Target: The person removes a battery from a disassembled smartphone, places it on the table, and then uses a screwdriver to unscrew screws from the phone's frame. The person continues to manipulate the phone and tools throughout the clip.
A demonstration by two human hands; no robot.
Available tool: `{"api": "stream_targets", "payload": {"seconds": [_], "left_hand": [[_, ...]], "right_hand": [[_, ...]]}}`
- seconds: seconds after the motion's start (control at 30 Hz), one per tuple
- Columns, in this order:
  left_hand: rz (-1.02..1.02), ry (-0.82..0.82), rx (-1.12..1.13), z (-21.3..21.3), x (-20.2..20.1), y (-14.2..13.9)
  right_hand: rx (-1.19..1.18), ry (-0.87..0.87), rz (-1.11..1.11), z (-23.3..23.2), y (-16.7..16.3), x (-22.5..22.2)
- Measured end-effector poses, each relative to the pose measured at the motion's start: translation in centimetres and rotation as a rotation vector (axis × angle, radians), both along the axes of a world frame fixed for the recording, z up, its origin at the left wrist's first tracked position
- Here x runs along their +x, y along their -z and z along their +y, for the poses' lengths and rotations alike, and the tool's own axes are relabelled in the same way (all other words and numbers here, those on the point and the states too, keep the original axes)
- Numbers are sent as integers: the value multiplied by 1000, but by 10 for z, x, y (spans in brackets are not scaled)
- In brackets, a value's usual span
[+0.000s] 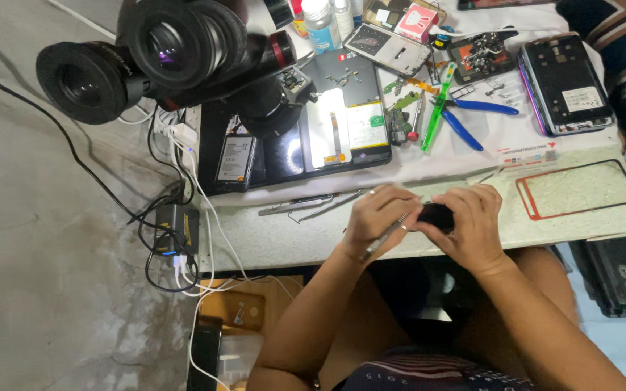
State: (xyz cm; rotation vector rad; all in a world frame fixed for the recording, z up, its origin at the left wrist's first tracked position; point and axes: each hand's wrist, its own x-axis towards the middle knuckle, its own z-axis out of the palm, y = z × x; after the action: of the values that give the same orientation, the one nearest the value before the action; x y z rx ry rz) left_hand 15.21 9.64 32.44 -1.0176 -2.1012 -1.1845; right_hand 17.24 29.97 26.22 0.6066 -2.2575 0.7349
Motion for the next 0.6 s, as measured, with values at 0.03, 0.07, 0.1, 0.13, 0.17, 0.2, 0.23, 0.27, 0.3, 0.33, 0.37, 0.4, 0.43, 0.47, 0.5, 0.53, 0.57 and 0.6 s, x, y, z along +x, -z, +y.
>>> {"api": "stream_targets", "payload": {"seconds": [0.03, 0.07, 0.1, 0.13, 0.17, 0.2, 0.23, 0.27, 0.3, 0.33, 0.37, 0.4, 0.43, 0.47, 0.5, 0.53, 0.57, 0.6], "left_hand": [[-36, -31, 34, -2, 0, 1], [-72, -65, 66, -4, 0, 2], [-90, -92, 82, -7, 0, 4], [-105, -120, 99, -11, 1, 5], [-120, -147, 116, -14, 1, 6], [-125, -150, 142, -17, 3, 8], [-130, -153, 168, -19, 5, 9], [-135, -156, 194, -21, 7, 11], [-164, -143, 215, -22, 10, 12], [-191, -128, 236, -22, 13, 13], [-219, -115, 258, -23, 16, 14], [-211, -107, 247, -22, 19, 15], [-204, -100, 235, -22, 22, 15], [-199, -95, 225, -22, 23, 15], [-133, -107, 173, -21, 24, 15], [-65, -117, 121, -20, 25, 14], [2, -128, 68, -19, 25, 13], [-2, -125, 47, -19, 26, 12]], "right_hand": [[2, 3, -8, 1, 0, 0], [1, 6, -4, 1, 0, -1], [0, 9, 0, 1, 0, -1], [0, 13, 7, 1, 0, -2], [7, 13, 13, 1, 0, -2], [14, 14, 18, 1, 1, -2], [22, 16, 22, 2, 1, -2], [15, 18, 25, 2, 2, -1], [8, 22, 28, 2, 3, 0], [1, 26, 33, 2, 4, 0], [0, 26, 40, 2, 5, 1], [-1, 24, 45, 2, 6, 0], [-2, 22, 49, 2, 7, 0], [-3, 22, 42, 2, 7, -1], [-4, 21, 37, 3, 8, -1], [-6, 20, 34, 3, 8, -2], [-6, 20, 33, 4, 8, -3], [-6, 21, 33, 4, 9, -4]]}}
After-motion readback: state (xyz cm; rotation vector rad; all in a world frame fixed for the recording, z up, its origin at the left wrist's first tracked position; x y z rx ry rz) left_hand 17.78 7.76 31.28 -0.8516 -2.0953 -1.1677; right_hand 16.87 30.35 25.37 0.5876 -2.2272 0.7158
